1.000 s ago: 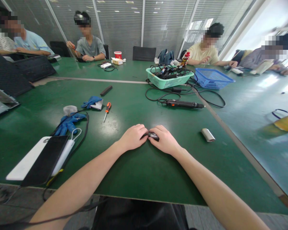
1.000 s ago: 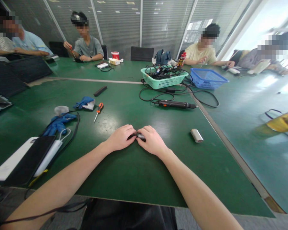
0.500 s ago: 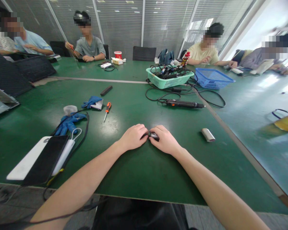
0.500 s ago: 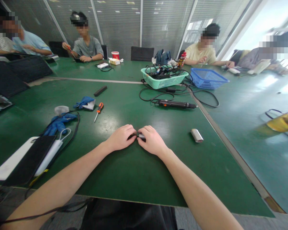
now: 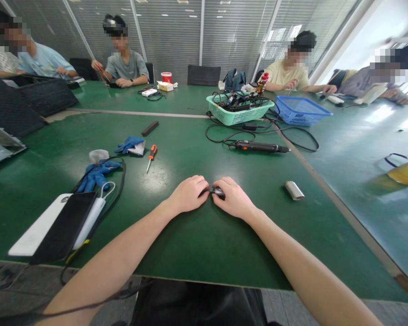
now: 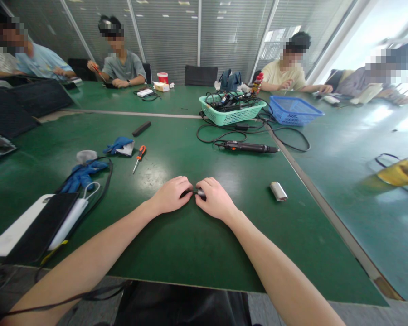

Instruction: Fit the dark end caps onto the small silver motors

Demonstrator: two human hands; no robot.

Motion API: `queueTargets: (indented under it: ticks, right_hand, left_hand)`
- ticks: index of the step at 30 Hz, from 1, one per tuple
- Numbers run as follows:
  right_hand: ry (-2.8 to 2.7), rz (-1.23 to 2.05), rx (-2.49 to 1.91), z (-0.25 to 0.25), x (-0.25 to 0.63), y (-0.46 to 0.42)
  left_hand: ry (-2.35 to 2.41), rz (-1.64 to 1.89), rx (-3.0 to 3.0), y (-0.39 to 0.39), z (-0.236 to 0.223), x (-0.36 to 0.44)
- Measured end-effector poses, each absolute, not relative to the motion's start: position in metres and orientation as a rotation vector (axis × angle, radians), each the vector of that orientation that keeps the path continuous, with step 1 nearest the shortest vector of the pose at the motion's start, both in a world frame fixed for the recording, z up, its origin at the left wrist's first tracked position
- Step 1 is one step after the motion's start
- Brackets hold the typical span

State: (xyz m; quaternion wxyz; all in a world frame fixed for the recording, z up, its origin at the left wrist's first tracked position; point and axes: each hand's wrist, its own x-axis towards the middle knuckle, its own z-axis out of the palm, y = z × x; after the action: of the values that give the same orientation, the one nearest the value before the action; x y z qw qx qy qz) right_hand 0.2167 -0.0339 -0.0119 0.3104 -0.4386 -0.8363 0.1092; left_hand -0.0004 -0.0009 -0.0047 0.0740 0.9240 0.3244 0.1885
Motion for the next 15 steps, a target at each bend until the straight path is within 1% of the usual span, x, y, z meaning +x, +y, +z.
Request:
queueTargets:
  ticks: [15]
  right_hand:
    - [-2.213, 0.261, -1.181, -0.0111, 0.2171, -0.0349]
  left_hand:
    - [0.984, 0.579, 2.759, -0.0021, -0.0027, 0.0003]
